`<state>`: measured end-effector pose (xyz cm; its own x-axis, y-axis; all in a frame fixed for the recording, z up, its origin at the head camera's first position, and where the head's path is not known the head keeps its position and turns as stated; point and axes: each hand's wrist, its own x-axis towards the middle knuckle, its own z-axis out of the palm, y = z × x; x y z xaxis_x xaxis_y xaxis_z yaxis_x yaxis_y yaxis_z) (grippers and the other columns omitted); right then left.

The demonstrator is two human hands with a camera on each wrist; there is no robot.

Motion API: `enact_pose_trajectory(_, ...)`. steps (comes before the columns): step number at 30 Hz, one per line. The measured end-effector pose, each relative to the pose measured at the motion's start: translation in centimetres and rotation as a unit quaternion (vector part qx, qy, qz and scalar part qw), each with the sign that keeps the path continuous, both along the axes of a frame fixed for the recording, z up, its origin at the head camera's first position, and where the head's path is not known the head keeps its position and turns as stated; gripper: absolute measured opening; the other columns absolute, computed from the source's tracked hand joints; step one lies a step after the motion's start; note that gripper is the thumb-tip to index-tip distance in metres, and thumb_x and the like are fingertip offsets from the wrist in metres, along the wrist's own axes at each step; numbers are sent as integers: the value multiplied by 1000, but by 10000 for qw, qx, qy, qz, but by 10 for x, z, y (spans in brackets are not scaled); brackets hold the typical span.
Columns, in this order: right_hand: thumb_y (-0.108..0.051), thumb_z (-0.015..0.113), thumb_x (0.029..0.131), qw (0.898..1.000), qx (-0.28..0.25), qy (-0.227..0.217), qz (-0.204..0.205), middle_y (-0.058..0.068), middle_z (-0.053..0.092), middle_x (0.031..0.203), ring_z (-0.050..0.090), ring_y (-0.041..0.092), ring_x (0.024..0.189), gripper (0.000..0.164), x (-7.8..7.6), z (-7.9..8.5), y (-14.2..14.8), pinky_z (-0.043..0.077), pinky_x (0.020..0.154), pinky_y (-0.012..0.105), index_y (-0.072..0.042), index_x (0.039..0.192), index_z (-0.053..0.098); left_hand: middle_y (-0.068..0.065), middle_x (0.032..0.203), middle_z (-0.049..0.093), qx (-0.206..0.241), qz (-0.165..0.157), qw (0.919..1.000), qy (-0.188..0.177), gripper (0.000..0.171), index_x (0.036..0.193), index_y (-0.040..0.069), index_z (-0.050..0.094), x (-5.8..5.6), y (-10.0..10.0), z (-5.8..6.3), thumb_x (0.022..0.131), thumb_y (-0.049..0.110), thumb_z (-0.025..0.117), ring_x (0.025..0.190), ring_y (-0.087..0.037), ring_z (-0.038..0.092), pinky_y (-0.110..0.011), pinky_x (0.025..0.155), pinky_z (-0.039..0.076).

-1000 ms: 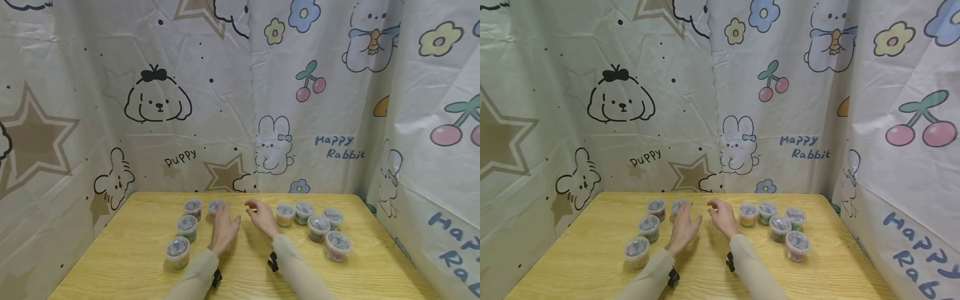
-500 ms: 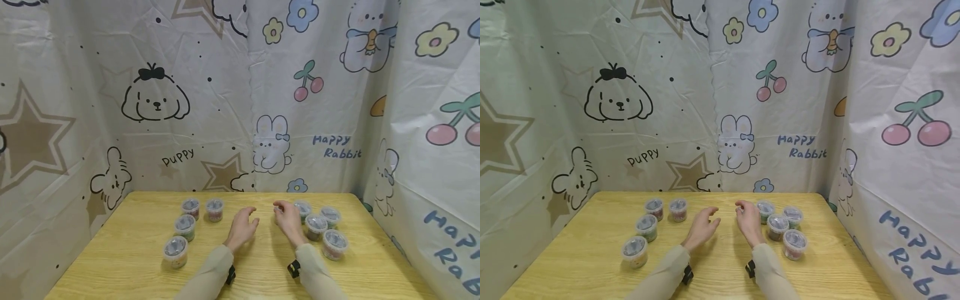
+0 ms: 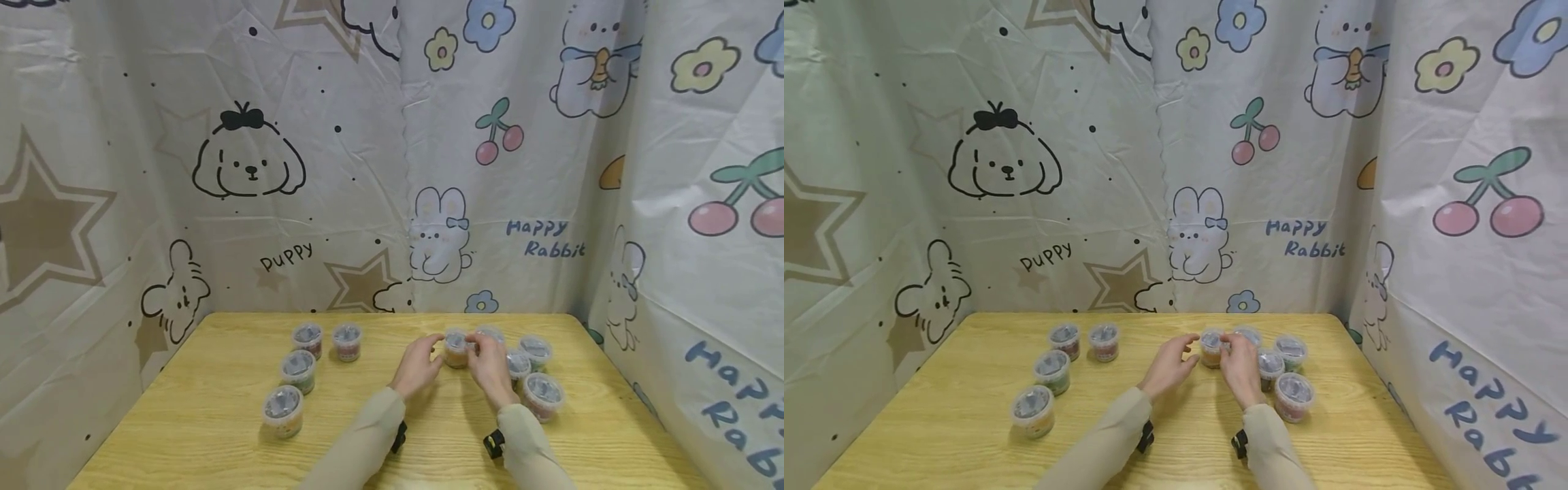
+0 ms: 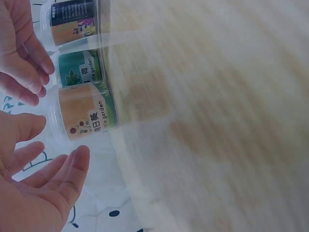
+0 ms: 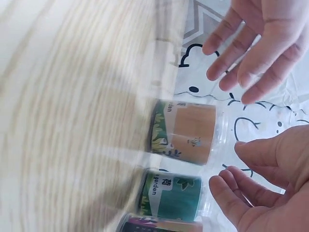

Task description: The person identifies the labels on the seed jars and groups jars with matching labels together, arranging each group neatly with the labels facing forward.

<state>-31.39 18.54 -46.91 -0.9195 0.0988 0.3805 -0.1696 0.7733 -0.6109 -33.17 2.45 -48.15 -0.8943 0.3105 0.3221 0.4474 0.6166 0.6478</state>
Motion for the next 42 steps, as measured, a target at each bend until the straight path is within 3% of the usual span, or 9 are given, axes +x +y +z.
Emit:
enact_pose_trajectory(5,-2,67,88,9997,229,15,3,12,68,89,54,16,63,23,-1,-4,-1,43,52,28,-1,111,70,-14,138,57,-263,-92,9996,41,45,139,6,53,-4,7,0,95,9,62,125,-29,56,-43,103,49)
enact_pose_trajectory(12,-7,75,85,9986,456,258,-4,18,69,116,68,33,94,22,-6,-7,0,57,78,46,-1,106,72,-16,137,55,-424,-95,9990,54,48,139,6,52,-8,9,-3,93,6,64,126,-30,54,-44,105,48)
enact_pose_trajectory(16,-7,77,83,9989,419,196,42,17,70,111,67,33,96,21,-6,-11,1,57,80,47,-1,103,73,-14,137,56,-364,-125,9992,-97,43,134,7,57,-6,10,-3,92,5,65,127,-29,53,-44,106,46)
enact_pose_trajectory(21,-7,79,81,9996,244,11,140,13,72,100,68,32,93,17,-4,-15,1,58,77,45,-4,97,74,-12,129,60,-204,-176,9989,-385,25,115,8,61,-3,10,-4,91,6,67,122,-27,56,-43,102,49)
enact_pose_trajectory(24,-10,80,80,9993,253,-28,271,12,73,101,68,33,96,16,-5,-15,-1,57,80,46,-8,94,74,-10,118,61,-75,-122,9994,-317,17,105,7,59,-2,9,-4,90,5,68,111,-25,59,-40,92,52)
enact_pose_trajectory(32,-16,81,80,9970,286,13,721,6,72,94,67,27,92,13,-6,-15,-6,57,78,42,-14,85,69,-1,100,61,434,131,9978,-476,5,96,13,59,3,-1,-5,96,14,64,88,-13,54,-30,73,48)
enact_pose_trajectory(36,-16,81,80,9950,278,219,929,4,73,95,68,27,94,13,-4,-14,-8,58,82,44,-16,86,69,-2,104,63,671,163,9971,-321,4,96,15,60,9,-9,-5,96,16,63,92,-16,58,-31,74,49)
enact_pose_trajectory(42,-15,82,78,9920,219,485,1148,6,73,95,69,28,94,15,-2,-6,-13,59,84,44,-14,85,69,-7,115,64,912,152,9957,-85,8,100,12,60,16,-19,1,97,18,63,108,-26,61,-43,89,53)
